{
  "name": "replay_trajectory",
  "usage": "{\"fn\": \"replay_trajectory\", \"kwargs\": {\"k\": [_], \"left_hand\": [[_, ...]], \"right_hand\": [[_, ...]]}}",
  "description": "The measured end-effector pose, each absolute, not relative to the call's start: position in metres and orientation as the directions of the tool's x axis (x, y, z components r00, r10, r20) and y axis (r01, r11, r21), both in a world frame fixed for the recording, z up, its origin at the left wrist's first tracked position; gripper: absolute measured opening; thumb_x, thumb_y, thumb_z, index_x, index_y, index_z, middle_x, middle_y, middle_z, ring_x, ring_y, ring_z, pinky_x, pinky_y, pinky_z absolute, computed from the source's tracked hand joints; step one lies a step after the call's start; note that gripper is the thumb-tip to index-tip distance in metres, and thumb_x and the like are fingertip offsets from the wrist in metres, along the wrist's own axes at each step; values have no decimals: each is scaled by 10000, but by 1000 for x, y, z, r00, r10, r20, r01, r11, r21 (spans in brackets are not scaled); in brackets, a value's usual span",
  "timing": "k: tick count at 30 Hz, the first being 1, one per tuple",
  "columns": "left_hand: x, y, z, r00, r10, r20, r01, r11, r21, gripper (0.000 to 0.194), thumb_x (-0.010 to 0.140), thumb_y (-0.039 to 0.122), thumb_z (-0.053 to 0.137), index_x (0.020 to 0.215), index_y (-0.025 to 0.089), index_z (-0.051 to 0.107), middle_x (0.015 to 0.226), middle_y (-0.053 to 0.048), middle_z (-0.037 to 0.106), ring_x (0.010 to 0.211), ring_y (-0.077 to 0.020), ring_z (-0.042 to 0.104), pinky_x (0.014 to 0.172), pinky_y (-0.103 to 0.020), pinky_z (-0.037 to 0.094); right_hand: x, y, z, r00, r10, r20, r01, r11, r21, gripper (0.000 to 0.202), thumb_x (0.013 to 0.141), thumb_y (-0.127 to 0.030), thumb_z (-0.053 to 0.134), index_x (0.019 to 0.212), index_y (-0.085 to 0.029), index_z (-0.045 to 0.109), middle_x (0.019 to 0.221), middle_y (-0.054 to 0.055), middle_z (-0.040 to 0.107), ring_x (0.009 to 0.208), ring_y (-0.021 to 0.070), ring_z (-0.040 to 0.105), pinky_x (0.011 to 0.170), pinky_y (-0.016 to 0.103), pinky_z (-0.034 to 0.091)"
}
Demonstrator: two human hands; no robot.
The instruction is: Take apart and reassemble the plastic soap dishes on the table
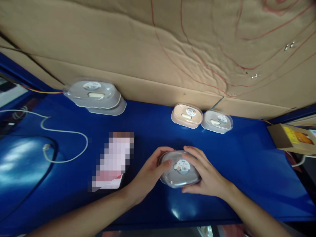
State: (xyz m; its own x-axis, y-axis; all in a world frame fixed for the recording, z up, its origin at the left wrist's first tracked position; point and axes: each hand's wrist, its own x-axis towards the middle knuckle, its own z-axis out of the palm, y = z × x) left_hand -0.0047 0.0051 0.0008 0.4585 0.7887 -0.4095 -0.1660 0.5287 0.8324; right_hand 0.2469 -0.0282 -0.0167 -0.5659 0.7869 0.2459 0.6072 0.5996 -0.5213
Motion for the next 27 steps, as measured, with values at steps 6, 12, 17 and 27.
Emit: {"fn": "replay_trajectory", "kwargs": {"k": [6, 12, 17, 27], "left_hand": [[-14, 8, -4, 337, 939, 63, 269, -161, 950, 312, 1047, 382, 575, 1338, 272, 563, 1587, -135, 419, 1439, -303, 482, 1160, -452, 425], [-9, -1, -10, 623, 720, 305, 569, -685, 456, 704, 923, 445, 765, 1524, 269, 444, 1596, -202, 450, 1456, -432, 469, 1114, -612, 476], [-14, 12, -2, 718, 632, 292, 628, -769, 119, 534, 970, 383, 711, 1464, 234, 574, 1537, -210, 572, 1395, -440, 562, 1063, -602, 515], [-36, 115, 22, 498, 837, 228, 840, -531, 115, 450, 953, 141, 584, 1401, 96, 613, 1527, -287, 563, 1424, -445, 541, 1125, -605, 474]], "right_hand": [[245, -28, -21, -474, 825, 307, 615, 560, -555, 735, 930, -319, 760, 1557, -241, 384, 1661, 210, 331, 1581, 367, 345, 1197, 568, 473], [242, -27, -26, -471, 842, 264, 608, 527, -594, 772, 934, -372, 783, 1579, -265, 372, 1672, 202, 366, 1571, 366, 376, 1212, 580, 457], [243, -25, -25, -475, 843, 254, 627, 526, -574, 944, 941, -389, 772, 1676, -281, 189, 1743, 202, 223, 1630, 378, 230, 1246, 627, 388], [251, -22, -21, -440, 868, 231, 761, 497, -417, 696, 1046, -446, 603, 1647, -253, 311, 1737, 183, 256, 1603, 371, 294, 1241, 637, 382]]}}
